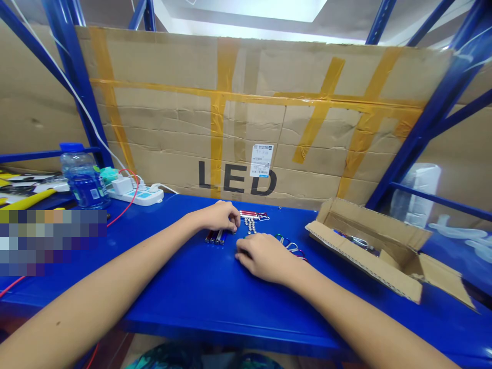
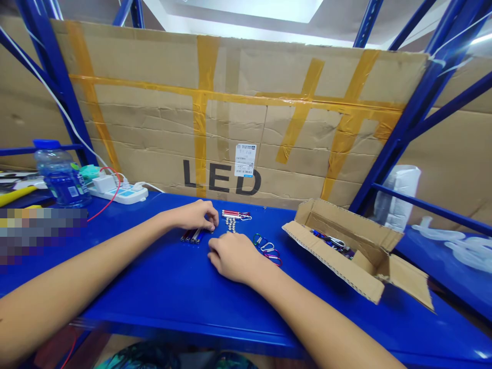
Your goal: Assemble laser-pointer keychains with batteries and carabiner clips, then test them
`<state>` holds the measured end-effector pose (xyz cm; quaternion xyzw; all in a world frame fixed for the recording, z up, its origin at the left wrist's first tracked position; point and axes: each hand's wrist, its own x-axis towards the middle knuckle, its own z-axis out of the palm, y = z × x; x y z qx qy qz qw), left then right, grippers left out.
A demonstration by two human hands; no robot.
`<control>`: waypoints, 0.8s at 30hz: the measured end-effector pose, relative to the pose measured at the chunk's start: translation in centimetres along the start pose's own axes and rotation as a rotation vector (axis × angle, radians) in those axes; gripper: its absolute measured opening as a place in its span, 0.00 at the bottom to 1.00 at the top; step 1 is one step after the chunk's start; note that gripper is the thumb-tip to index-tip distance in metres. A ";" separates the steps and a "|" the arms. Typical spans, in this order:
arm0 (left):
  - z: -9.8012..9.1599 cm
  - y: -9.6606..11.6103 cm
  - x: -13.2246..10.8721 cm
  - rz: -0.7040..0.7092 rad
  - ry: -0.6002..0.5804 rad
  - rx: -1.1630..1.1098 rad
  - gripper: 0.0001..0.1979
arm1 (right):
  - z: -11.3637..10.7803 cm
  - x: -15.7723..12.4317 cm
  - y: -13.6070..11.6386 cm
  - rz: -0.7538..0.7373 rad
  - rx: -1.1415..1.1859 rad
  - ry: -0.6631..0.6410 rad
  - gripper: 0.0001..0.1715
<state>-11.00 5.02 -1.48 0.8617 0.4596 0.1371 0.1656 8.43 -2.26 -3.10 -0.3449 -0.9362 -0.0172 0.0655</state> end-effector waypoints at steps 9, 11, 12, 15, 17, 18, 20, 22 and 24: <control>0.5 2.0 -0.4 0.124 -0.015 -0.015 0.05 | -3.6 -2.5 2.0 0.203 0.143 -0.364 0.08; 1.0 1.6 0.1 0.153 0.086 0.057 0.07 | -3.6 -2.4 2.2 0.236 0.138 -0.377 0.09; 1.2 1.4 0.3 0.164 0.131 0.107 0.07 | -3.5 -2.3 2.2 0.244 0.136 -0.377 0.09; 2.0 1.1 1.0 0.192 0.160 0.233 0.07 | -3.4 -2.1 2.1 0.242 0.124 -0.366 0.09; 2.5 1.2 1.3 0.200 0.141 0.275 0.06 | -3.4 -2.1 2.0 0.242 0.125 -0.368 0.08; 2.7 1.4 1.4 0.200 0.135 0.286 0.06 | -3.4 -2.1 2.0 0.241 0.129 -0.371 0.08; 3.1 1.7 1.7 0.196 0.133 0.295 0.06 | -3.4 -2.2 2.1 0.236 0.130 -0.377 0.08; 3.3 1.9 1.9 0.192 0.130 0.303 0.06 | -3.4 -2.2 2.1 0.230 0.120 -0.387 0.08; 3.4 2.0 2.0 0.189 0.120 0.313 0.07 | -3.4 -2.2 2.2 0.227 0.111 -0.390 0.08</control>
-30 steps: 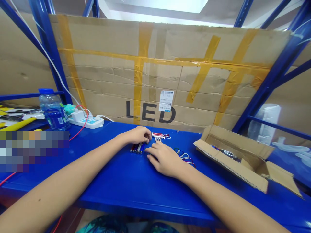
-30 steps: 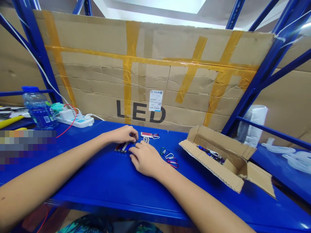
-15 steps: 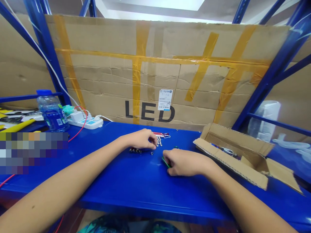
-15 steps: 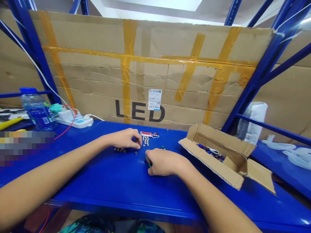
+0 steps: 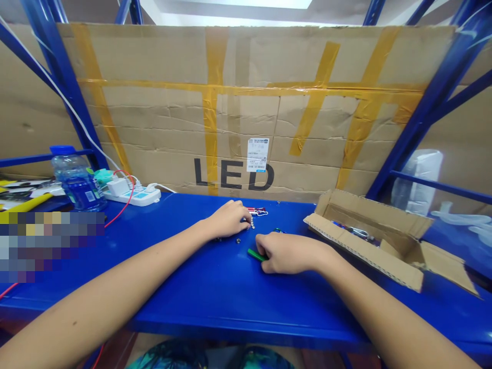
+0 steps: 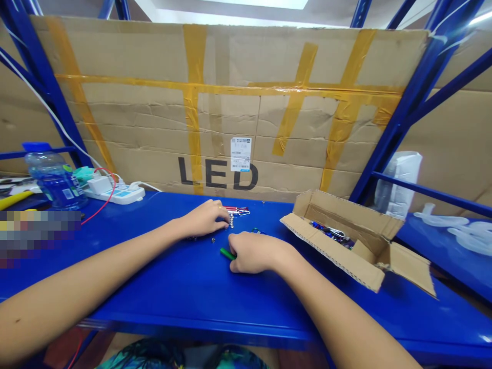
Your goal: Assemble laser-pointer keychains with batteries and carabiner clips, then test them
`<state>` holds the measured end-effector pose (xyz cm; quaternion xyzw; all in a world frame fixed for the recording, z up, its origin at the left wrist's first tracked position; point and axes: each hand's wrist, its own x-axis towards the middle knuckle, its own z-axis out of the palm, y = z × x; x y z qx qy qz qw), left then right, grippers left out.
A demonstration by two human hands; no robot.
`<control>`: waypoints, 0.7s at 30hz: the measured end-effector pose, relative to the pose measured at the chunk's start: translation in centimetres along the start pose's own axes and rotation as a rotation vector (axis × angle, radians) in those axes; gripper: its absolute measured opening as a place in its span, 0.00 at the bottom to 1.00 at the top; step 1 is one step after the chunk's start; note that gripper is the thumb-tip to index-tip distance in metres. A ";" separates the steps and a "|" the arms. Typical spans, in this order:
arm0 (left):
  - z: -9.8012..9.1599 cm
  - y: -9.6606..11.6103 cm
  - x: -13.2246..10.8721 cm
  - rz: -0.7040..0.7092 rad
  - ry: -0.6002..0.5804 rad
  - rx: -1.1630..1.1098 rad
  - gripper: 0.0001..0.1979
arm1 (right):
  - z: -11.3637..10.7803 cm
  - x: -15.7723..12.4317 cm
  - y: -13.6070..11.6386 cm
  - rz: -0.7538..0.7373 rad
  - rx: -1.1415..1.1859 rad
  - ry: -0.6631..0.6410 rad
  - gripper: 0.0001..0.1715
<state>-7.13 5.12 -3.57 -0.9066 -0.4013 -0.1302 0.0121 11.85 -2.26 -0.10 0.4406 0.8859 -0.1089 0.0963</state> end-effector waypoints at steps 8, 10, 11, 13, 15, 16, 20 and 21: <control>-0.5 0.2 -0.2 -0.002 -0.041 -0.025 0.06 | -0.1 -0.1 0.2 -0.024 0.022 -0.010 0.08; -0.9 0.2 -0.6 0.001 -0.062 -0.031 0.06 | -0.2 -0.2 0.3 -0.039 0.022 -0.021 0.08; -1.1 0.1 -0.8 0.002 -0.073 -0.035 0.05 | -0.2 -0.2 0.3 -0.044 0.023 -0.024 0.08; -1.3 -0.1 -1.1 0.000 -0.085 -0.054 0.05 | -0.3 -0.2 0.4 -0.051 0.027 -0.019 0.08; -1.4 -0.5 -1.3 -0.008 -0.074 -0.082 0.05 | -0.2 0.0 0.6 -0.059 0.055 -0.010 0.06; -1.5 -0.6 -1.3 -0.017 -0.057 -0.089 0.05 | -0.2 0.2 0.8 -0.058 0.080 0.003 0.05; -1.3 -1.2 -1.2 -0.092 0.016 -0.010 0.10 | 0.1 1.7 2.2 0.014 0.237 0.253 0.06; -1.3 -1.3 -1.1 -0.111 0.018 0.019 0.11 | 0.3 2.2 2.6 0.044 0.288 0.339 0.07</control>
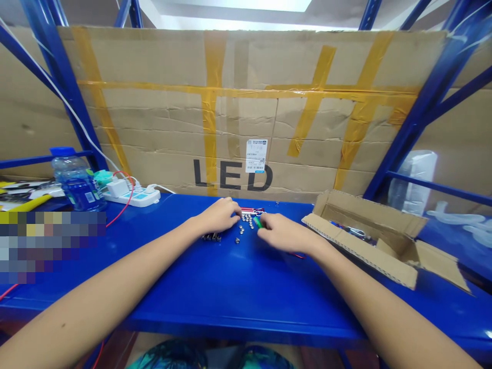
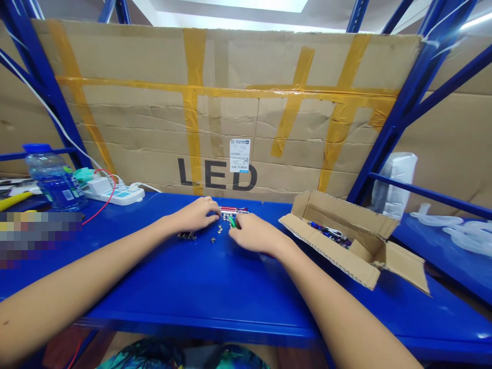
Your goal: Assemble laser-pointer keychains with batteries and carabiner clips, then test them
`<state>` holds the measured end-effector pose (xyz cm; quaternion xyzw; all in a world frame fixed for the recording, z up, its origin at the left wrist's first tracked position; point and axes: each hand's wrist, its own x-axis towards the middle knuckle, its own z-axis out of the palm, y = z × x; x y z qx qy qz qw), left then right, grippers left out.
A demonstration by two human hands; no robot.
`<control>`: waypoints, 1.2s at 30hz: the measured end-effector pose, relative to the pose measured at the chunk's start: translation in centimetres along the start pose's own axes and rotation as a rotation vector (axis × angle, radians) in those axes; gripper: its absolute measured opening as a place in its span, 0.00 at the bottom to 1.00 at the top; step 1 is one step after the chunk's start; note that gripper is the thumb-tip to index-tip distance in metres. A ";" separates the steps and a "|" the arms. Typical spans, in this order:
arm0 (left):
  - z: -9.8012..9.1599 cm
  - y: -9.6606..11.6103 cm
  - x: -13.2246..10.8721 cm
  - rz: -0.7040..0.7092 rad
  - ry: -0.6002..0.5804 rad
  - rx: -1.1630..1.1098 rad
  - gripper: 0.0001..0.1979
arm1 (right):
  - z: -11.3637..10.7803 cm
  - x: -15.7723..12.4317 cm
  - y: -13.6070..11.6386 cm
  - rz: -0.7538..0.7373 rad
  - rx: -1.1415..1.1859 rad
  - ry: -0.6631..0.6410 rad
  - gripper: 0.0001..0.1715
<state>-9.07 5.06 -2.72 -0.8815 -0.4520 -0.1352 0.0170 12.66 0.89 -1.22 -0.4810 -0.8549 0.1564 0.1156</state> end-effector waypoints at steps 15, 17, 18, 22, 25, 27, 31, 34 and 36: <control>0.8 0.0 0.8 -0.011 -0.055 0.143 0.15 | 2.5 5.4 2.1 0.168 0.202 0.252 0.11; 0.8 0.1 0.8 -0.004 -0.060 0.146 0.16 | 2.6 5.5 2.2 0.173 0.215 0.248 0.10; 0.7 0.2 0.8 -0.003 -0.061 0.147 0.16 | 2.6 5.5 2.2 0.175 0.217 0.248 0.10; 0.7 0.3 0.8 -0.005 -0.056 0.150 0.15 | 2.7 5.5 2.0 0.159 0.218 0.252 0.10; 0.9 0.2 0.9 0.018 -0.043 0.131 0.13 | 2.9 5.5 1.9 0.158 0.203 0.260 0.09; 1.1 0.1 0.9 0.037 -0.038 0.115 0.13 | 2.9 5.5 1.8 0.157 0.198 0.263 0.09; 1.2 -0.2 1.0 0.040 -0.037 0.096 0.12 | 2.9 5.4 1.8 0.167 0.208 0.262 0.08; 1.0 -0.3 0.9 0.021 -0.033 0.085 0.13 | 2.8 5.3 1.7 0.171 0.181 0.278 0.08; 0.7 -0.3 0.8 0.015 -0.033 0.080 0.14 | 2.6 5.1 1.7 0.171 0.170 0.295 0.09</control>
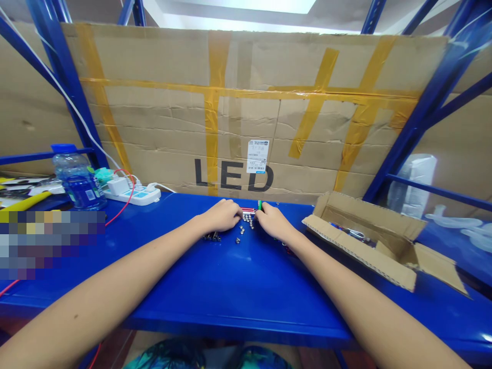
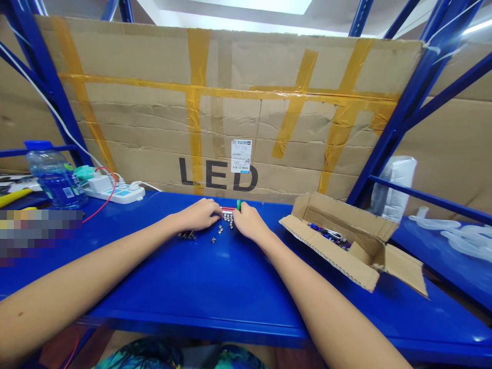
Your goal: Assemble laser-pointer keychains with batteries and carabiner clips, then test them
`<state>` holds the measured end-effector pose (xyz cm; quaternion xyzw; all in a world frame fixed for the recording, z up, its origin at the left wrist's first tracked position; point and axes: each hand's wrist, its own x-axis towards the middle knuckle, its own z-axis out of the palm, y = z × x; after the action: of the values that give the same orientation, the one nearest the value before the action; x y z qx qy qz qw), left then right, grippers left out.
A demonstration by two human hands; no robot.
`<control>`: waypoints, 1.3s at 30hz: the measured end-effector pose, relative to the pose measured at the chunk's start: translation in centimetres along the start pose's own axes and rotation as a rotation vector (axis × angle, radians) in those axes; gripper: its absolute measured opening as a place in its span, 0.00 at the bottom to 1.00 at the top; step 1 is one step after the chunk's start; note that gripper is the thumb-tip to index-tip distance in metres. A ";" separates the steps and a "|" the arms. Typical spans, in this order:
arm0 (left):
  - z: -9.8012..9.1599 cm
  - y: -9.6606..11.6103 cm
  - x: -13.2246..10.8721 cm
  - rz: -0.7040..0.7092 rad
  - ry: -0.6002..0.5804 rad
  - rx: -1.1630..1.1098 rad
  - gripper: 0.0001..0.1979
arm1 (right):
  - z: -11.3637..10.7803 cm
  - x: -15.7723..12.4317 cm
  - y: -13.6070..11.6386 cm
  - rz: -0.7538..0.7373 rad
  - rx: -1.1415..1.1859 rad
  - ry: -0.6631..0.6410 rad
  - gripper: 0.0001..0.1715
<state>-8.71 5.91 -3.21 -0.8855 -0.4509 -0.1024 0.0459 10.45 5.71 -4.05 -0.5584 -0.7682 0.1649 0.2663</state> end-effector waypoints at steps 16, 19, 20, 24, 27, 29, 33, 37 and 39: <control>-0.2 0.3 -0.2 0.047 -0.030 0.007 0.12 | 0.1 -0.1 -0.1 -0.005 0.046 -0.008 0.09; -0.2 0.3 -0.2 0.050 -0.031 -0.007 0.13 | 0.1 -0.1 -0.1 -0.002 0.063 -0.013 0.09; -0.1 0.3 -0.2 0.057 -0.032 -0.008 0.14 | 0.1 -0.1 -0.1 -0.002 0.063 -0.011 0.09; -0.1 0.4 -0.1 0.093 -0.049 0.012 0.17 | 0.2 -0.1 0.0 -0.007 0.042 -0.003 0.09; 0.0 0.5 0.0 0.089 -0.056 0.033 0.18 | 0.3 -0.1 0.0 -0.011 0.033 -0.007 0.09; 0.1 0.5 0.0 0.084 -0.051 0.033 0.17 | 0.3 -0.1 0.0 -0.007 0.029 -0.011 0.09; 0.2 0.5 0.0 0.093 -0.050 0.021 0.17 | 0.2 -0.2 -0.1 -0.009 0.033 -0.021 0.09; 0.2 0.3 0.0 0.098 -0.056 -0.007 0.17 | 0.2 -0.3 -0.1 -0.012 0.024 -0.016 0.09; 0.1 0.1 -0.1 0.091 -0.054 -0.037 0.17 | 0.2 -0.3 -0.1 -0.008 0.024 -0.015 0.09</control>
<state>-8.68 5.83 -3.30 -0.9081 -0.4094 -0.0846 0.0220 10.36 5.43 -4.21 -0.5506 -0.7704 0.1772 0.2682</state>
